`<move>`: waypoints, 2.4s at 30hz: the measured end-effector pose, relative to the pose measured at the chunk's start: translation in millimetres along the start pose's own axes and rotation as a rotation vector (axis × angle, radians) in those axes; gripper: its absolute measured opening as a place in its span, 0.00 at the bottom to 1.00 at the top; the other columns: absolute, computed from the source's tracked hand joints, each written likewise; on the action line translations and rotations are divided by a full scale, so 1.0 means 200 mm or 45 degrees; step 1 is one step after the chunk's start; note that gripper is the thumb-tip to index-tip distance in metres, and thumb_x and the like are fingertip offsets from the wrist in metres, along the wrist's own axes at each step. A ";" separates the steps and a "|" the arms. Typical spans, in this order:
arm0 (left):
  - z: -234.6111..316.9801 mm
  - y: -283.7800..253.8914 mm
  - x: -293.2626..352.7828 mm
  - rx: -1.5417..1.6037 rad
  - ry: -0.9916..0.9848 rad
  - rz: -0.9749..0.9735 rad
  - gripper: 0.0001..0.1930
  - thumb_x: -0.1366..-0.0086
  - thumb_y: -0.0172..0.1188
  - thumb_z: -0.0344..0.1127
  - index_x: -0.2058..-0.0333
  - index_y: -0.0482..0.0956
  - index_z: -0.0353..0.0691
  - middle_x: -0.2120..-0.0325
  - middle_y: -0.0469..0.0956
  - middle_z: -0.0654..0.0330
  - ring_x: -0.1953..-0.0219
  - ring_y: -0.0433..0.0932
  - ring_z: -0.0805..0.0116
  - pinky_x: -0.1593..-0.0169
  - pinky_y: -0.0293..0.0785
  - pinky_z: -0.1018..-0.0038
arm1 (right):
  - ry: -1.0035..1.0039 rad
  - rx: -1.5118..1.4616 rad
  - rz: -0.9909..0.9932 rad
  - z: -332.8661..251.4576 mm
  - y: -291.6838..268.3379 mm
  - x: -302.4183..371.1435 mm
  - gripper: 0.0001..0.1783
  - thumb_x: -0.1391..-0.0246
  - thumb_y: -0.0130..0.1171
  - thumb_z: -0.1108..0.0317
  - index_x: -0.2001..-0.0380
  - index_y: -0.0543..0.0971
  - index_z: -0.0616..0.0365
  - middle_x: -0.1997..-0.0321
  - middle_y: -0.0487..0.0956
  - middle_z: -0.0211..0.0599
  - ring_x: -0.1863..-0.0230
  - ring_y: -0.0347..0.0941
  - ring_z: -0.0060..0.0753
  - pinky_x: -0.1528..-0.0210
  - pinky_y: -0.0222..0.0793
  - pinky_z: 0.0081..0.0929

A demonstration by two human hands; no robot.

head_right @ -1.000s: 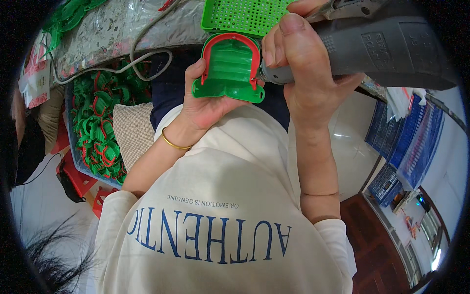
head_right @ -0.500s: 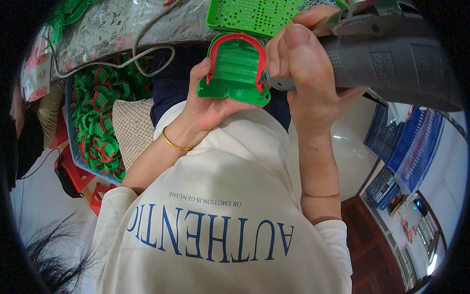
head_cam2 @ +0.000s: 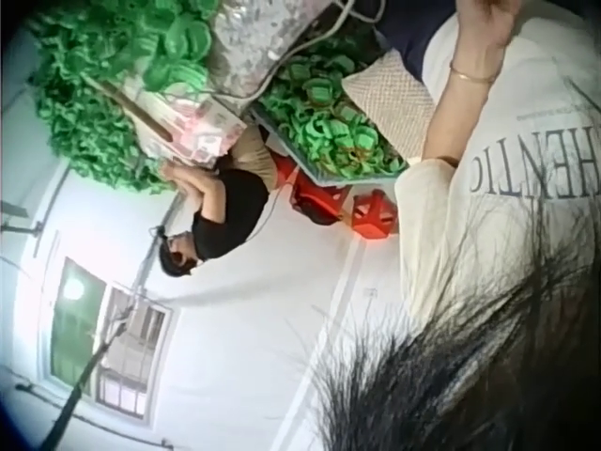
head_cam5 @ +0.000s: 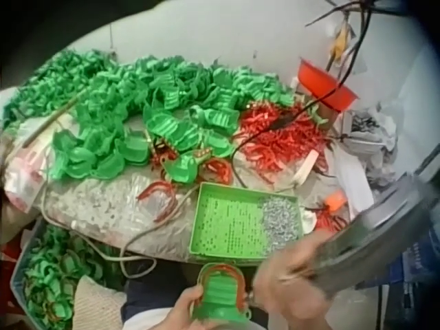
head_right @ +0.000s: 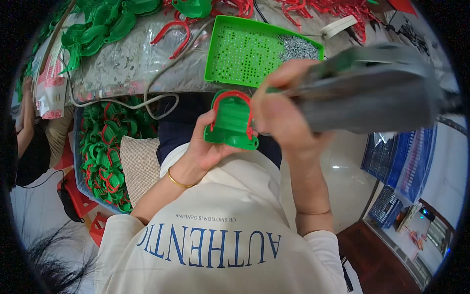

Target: Assembling green plastic parts by adding red ribbons and silver studs using a pneumatic tool.

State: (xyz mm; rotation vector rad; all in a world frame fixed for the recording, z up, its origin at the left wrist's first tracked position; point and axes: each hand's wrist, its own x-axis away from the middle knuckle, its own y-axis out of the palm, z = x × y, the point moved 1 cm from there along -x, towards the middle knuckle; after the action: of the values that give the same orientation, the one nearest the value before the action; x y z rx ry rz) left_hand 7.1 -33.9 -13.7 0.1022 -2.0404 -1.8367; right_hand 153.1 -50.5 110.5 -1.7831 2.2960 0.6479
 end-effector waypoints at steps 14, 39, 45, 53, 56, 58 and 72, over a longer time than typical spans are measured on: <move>0.03 -0.02 -0.04 0.029 -0.087 -0.038 0.38 0.44 0.56 0.56 0.43 0.62 0.32 0.50 0.70 0.39 0.49 0.72 0.46 0.46 0.71 0.54 | -0.100 0.315 0.445 0.39 -0.16 -0.21 0.08 0.47 0.53 0.80 0.62 0.71 0.67 0.80 0.68 0.31 0.80 0.62 0.22 0.74 0.62 0.24; 0.03 -0.05 -0.04 0.233 -0.111 -0.113 0.36 0.43 0.56 0.57 0.43 0.63 0.37 0.50 0.68 0.39 0.49 0.71 0.47 0.46 0.69 0.52 | -0.149 0.265 0.481 0.41 -0.16 -0.21 0.08 0.47 0.54 0.81 0.63 0.72 0.66 0.80 0.68 0.33 0.81 0.63 0.24 0.75 0.63 0.25; 0.04 -0.06 -0.05 0.366 -0.154 -0.099 0.35 0.41 0.56 0.56 0.43 0.64 0.37 0.49 0.68 0.39 0.49 0.71 0.45 0.46 0.67 0.51 | -0.046 -0.064 0.357 0.20 -0.03 -0.22 0.07 0.47 0.53 0.74 0.64 0.73 0.61 0.83 0.62 0.28 0.80 0.58 0.23 0.73 0.58 0.25; 0.03 -0.03 -0.02 0.359 -0.092 -0.152 0.30 0.39 0.54 0.55 0.44 0.64 0.43 0.47 0.68 0.48 0.47 0.69 0.48 0.47 0.68 0.49 | 0.055 -0.141 0.153 0.16 0.23 -0.07 0.09 0.47 0.51 0.73 0.61 0.73 0.61 0.84 0.63 0.29 0.82 0.60 0.23 0.76 0.60 0.25; 0.02 -0.04 -0.02 0.228 -0.067 -0.104 0.30 0.39 0.55 0.55 0.43 0.63 0.47 0.47 0.68 0.53 0.47 0.69 0.50 0.47 0.68 0.48 | 0.041 -0.136 0.179 0.18 0.24 -0.06 0.09 0.47 0.51 0.74 0.62 0.73 0.61 0.84 0.64 0.30 0.83 0.61 0.24 0.77 0.60 0.25; 0.02 -0.04 -0.02 0.202 -0.057 -0.091 0.30 0.39 0.55 0.55 0.43 0.63 0.47 0.46 0.67 0.52 0.47 0.69 0.51 0.47 0.68 0.48 | 0.052 -0.143 0.187 0.18 0.23 -0.05 0.09 0.47 0.51 0.74 0.62 0.73 0.61 0.85 0.64 0.30 0.83 0.60 0.24 0.77 0.60 0.25; -0.01 -0.04 0.00 0.170 -0.033 -0.027 0.31 0.39 0.56 0.53 0.42 0.62 0.45 0.46 0.68 0.52 0.46 0.70 0.51 0.48 0.69 0.46 | 0.031 -0.081 0.066 0.21 0.23 0.00 0.06 0.49 0.50 0.74 0.66 0.69 0.63 0.84 0.63 0.31 0.83 0.60 0.24 0.77 0.60 0.26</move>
State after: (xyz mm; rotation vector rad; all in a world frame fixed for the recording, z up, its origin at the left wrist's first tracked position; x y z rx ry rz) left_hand 6.6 -37.0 -21.6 0.1382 -2.1867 -1.7217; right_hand 104.4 -23.2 85.0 -1.7737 2.3702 0.7190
